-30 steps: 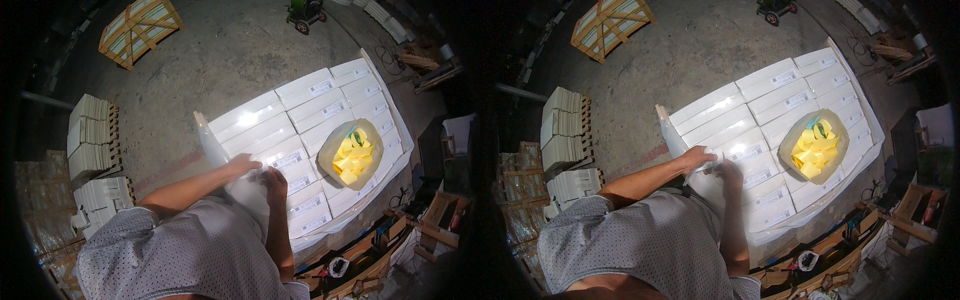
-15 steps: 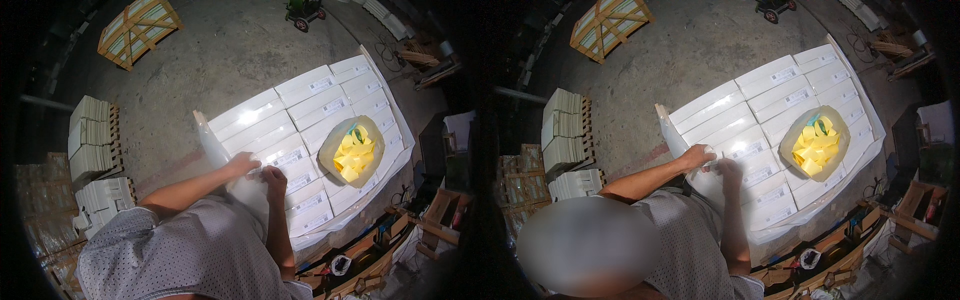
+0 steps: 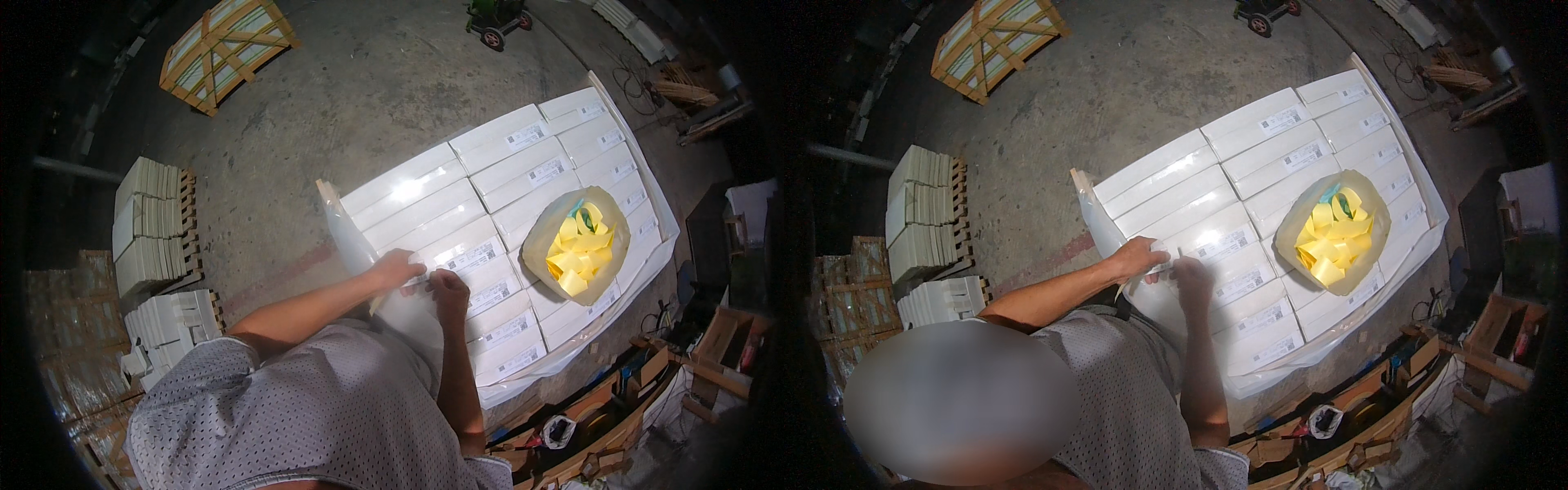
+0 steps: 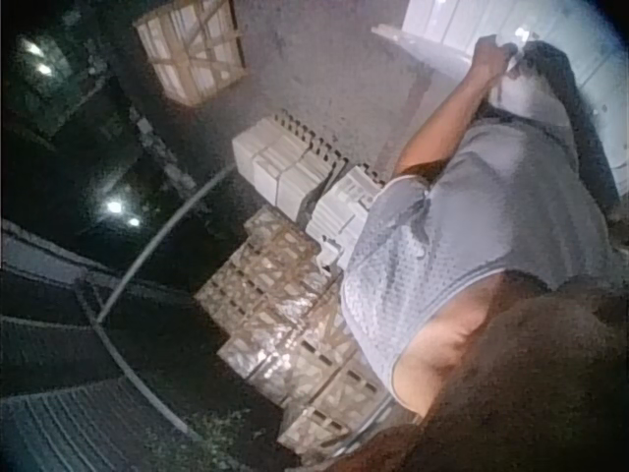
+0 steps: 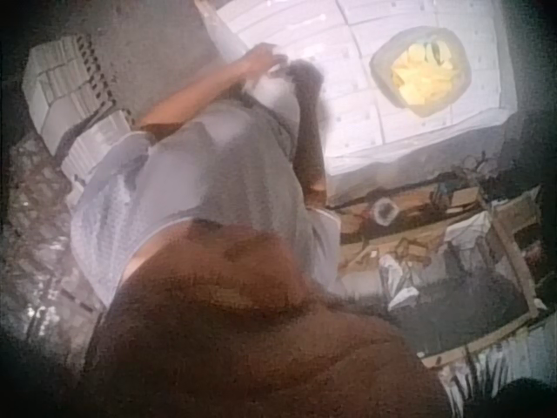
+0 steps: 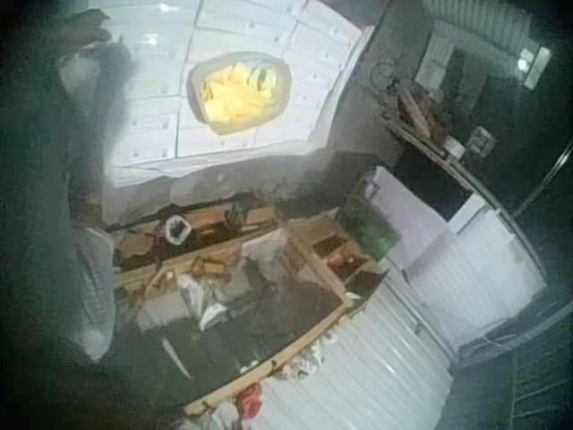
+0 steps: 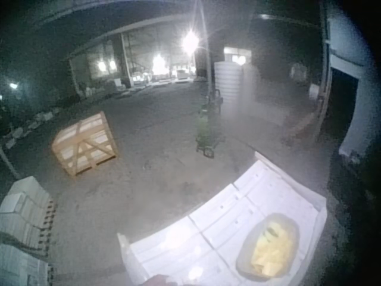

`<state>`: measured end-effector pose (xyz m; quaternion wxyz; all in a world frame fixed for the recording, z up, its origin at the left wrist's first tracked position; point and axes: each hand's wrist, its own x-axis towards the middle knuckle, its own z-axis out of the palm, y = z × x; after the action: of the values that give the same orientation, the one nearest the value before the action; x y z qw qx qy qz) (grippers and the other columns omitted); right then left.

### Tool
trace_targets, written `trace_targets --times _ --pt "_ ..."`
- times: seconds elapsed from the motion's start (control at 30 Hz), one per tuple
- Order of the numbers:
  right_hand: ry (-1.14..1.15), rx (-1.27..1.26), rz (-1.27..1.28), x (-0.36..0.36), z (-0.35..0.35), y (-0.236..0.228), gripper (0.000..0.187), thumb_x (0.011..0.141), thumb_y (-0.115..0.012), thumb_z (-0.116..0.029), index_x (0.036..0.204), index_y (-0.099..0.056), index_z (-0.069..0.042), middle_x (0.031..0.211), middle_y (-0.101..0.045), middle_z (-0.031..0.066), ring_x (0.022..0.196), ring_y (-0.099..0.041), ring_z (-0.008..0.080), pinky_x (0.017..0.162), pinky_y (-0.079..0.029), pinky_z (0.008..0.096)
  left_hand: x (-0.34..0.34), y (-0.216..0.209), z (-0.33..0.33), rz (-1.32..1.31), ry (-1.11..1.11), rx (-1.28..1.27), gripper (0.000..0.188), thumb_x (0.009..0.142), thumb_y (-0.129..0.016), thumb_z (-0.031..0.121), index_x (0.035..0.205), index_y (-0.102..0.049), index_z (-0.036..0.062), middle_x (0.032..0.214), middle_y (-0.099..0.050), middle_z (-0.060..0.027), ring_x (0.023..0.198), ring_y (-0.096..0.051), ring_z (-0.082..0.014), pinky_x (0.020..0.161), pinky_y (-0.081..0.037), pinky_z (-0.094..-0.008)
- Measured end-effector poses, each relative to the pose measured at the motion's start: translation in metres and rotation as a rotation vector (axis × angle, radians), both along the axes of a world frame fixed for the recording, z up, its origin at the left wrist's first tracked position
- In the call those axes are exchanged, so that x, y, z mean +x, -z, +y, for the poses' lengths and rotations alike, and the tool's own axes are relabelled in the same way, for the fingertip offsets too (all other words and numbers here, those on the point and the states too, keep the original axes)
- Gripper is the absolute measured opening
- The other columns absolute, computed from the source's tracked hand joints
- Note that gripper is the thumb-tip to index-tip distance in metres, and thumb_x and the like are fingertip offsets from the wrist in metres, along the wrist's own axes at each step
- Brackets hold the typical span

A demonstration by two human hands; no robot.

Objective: The person applies small white stickers to the top of each white box on a pallet. They repeatedly reach into a container of yellow paper, retrieve a sticker, and place it on a box. The person then picks up the container and walks away from the pallet.

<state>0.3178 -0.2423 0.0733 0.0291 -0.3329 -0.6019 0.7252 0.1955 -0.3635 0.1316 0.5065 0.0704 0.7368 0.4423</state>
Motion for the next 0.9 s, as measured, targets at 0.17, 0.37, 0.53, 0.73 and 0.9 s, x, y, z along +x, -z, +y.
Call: trace_targets --times 0.17,0.37,0.53,0.73,0.9 --pt "-0.101 0.22 -0.008 -0.001 -0.004 0.001 0.013 0.084 -0.065 -0.013 0.086 -0.066 0.0 0.067 -0.064 0.002 0.058 -0.055 0.0101 0.058 -0.045 0.0261 0.007 0.001 -0.001 0.077 0.017 -0.019 0.025 0.089 -0.057 0.018 0.096 -0.064 -0.0048 0.071 -0.065 -0.0106 0.054 -0.061 -0.0158 0.053 -0.051 -0.0291" --pt "-0.078 0.395 0.005 -0.004 -0.013 -0.025 0.019 0.082 -0.067 -0.017 0.083 -0.064 0.001 0.062 -0.059 0.0092 0.057 -0.053 0.0161 0.058 -0.045 0.0341 0.01 0.005 -0.005 0.357 0.235 -0.108 0.028 0.089 -0.057 0.025 0.099 -0.066 0.0006 0.081 -0.068 -0.0152 0.067 -0.065 -0.0237 0.07 -0.051 -0.0358" --pt "-0.106 0.576 -0.045 -0.005 -0.015 -0.023 0.023 0.08 -0.071 -0.021 0.082 -0.063 0.001 0.062 -0.057 0.0129 0.057 -0.053 0.0222 0.058 -0.044 0.0365 0.013 0.01 -0.008 0.533 0.279 -0.091 0.031 0.089 -0.058 0.029 0.103 -0.066 0.003 0.09 -0.067 -0.0194 0.086 -0.064 -0.0326 0.077 -0.048 -0.0393" --pt "-0.083 0.656 -0.019 -0.005 -0.016 -0.012 0.024 0.081 -0.07 -0.021 0.087 -0.064 0.001 0.064 -0.059 0.0133 0.06 -0.057 0.0233 0.059 -0.045 0.0372 0.013 0.013 -0.008 0.477 0.27 -0.101 0.031 0.088 -0.059 0.028 0.104 -0.066 0.0028 0.091 -0.067 -0.0186 0.084 -0.065 -0.0297 0.078 -0.048 -0.0374" --pt "0.006 0.356 -0.065 -0.005 -0.015 -0.016 0.018 0.084 -0.066 -0.016 0.093 -0.066 -0.001 0.068 -0.063 0.0096 0.063 -0.06 0.018 0.061 -0.048 0.0326 0.006 0.02 -0.008 0.328 0.14 -0.081 0.033 0.086 -0.062 0.025 0.107 -0.066 -0.0001 0.093 -0.069 -0.0143 0.084 -0.063 -0.0222 0.079 -0.048 -0.0334"
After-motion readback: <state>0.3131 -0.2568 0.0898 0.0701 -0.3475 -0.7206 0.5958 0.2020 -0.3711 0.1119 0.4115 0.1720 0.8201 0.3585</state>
